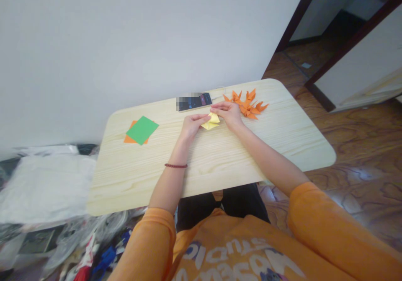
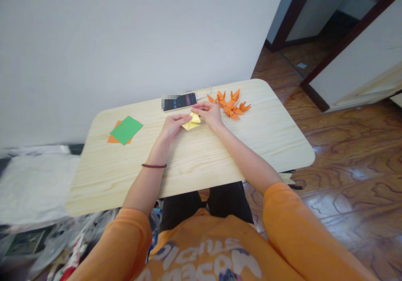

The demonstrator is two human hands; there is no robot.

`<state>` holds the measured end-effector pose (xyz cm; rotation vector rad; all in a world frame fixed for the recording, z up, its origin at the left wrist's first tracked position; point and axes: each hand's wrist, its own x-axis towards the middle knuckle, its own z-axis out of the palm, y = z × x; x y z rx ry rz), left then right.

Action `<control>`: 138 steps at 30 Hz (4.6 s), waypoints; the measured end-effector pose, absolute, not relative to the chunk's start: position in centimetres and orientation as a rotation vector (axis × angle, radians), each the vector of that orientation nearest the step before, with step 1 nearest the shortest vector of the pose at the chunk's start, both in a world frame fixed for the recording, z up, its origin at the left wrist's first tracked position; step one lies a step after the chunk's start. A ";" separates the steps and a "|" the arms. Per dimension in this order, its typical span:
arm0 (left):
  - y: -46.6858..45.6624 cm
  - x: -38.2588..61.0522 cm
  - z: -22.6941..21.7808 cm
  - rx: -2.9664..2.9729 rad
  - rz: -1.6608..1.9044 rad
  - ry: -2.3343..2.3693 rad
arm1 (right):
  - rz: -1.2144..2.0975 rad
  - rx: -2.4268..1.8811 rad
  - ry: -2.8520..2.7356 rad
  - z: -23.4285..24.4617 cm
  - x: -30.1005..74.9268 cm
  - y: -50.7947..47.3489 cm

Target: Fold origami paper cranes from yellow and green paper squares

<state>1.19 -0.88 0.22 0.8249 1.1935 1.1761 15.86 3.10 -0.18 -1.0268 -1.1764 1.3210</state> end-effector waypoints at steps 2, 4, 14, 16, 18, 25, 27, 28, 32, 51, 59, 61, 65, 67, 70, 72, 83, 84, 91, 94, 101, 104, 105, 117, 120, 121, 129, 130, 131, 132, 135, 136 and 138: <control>-0.9 1.2 0.2 0.831 1.176 1.198 | 1.319 -1.022 -1.179 -0.3 15.9 3.2; -0.8 1.2 0.1 0.835 1.178 1.196 | 1.322 -1.019 -1.178 -0.4 15.9 3.2; -0.8 1.3 0.2 0.805 1.179 1.210 | 1.348 -0.976 -1.171 -0.3 16.0 3.6; -0.8 1.3 0.2 0.801 1.180 1.215 | 1.361 -0.966 -1.161 -0.1 16.0 3.6; -0.8 1.3 0.2 0.803 1.182 1.217 | 1.367 -0.961 -1.146 0.0 16.0 3.5; -0.9 1.3 0.3 0.790 1.199 1.221 | 1.289 -1.004 -1.192 0.3 16.0 3.1; -0.8 1.3 0.3 0.784 1.203 1.218 | 1.287 -1.007 -1.194 0.2 16.0 3.1; -0.8 1.3 0.2 0.782 1.205 1.216 | 1.288 -1.005 -1.190 0.2 16.0 3.1; -0.7 1.3 0.1 0.788 1.201 1.209 | 1.289 -1.009 -1.171 0.1 16.0 3.2; -0.7 1.3 0.0 0.833 1.201 1.222 | 1.348 -0.982 -1.226 0.3 16.4 3.4; -0.7 1.3 -0.1 0.832 1.206 1.230 | 1.314 -0.985 -1.256 0.3 16.3 3.3; -0.7 1.3 -0.1 0.848 1.202 1.231 | 1.289 -1.002 -1.299 0.2 16.2 3.1; -0.7 1.4 0.0 0.846 1.212 1.221 | 1.254 -1.007 -1.339 0.1 16.3 3.2; -0.7 1.4 0.1 0.830 1.216 1.235 | 1.243 -1.004 -1.340 0.0 16.4 3.4; -0.7 1.4 0.1 0.815 1.213 1.254 | 1.239 -1.000 -1.335 -0.2 16.6 3.7; -0.7 1.4 0.1 0.827 1.208 1.248 | 1.244 -1.000 -1.345 -0.2 16.6 3.7; -0.5 1.2 -0.5 0.967 1.257 1.274 | 1.204 -0.964 -1.519 0.2 16.3 3.3; -0.5 1.1 -0.5 0.992 1.262 1.289 | 1.203 -0.965 -1.529 0.1 16.3 3.3; -0.5 0.8 -0.1 1.156 1.236 1.352 | 1.151 -0.960 -1.600 -0.1 16.3 3.5; -0.5 0.7 0.0 1.174 1.238 1.356 | 1.160 -0.961 -1.574 0.1 16.4 3.7; -0.4 0.3 0.2 1.133 1.258 1.377 | 1.124 -1.020 -1.452 0.3 17.3 4.6; -0.4 0.2 0.2 1.089 1.277 1.365 | 1.100 -1.031 -1.424 0.2 17.4 4.7; -0.4 0.2 0.2 1.081 1.280 1.359 | 1.111 -1.023 -1.430 0.1 17.3 4.6; -0.5 0.5 -0.1 1.120 1.296 1.310 | 1.126 -0.976 -1.567 -0.7 16.6 4.2; -0.5 0.6 -0.1 1.133 1.312 1.326 | 1.124 -0.963 -1.598 -0.6 16.6 4.1; -0.5 0.6 -0.1 1.133 1.314 1.332 | 1.123 -0.962 -1.610 -0.5 16.6 4.1; -0.4 0.5 -0.1 1.113 1.309 1.338 | 1.095 -0.980 -1.589 -0.5 16.5 4.0; -0.4 0.5 -0.1 1.113 1.313 1.335 | 1.087 -0.987 -1.581 -0.5 16.5 4.1; -0.4 0.4 -0.1 1.116 1.315 1.334 | 1.080 -0.992 -1.575 -0.5 16.5 4.1; -0.3 0.4 -0.2 1.121 1.316 1.335 | 1.072 -0.995 -1.571 -0.5 16.5 4.1; -0.3 0.5 -0.2 1.131 1.326 1.332 | 1.039 -0.999 -1.552 -0.4 16.5 4.1; -0.3 0.5 -0.2 1.129 1.332 1.325 | 1.029 -1.001 -1.546 -0.4 16.4 4.1; -0.2 0.5 -0.2 1.123 1.341 1.318 | 1.005 -1.006 -1.531 -0.4 16.4 4.0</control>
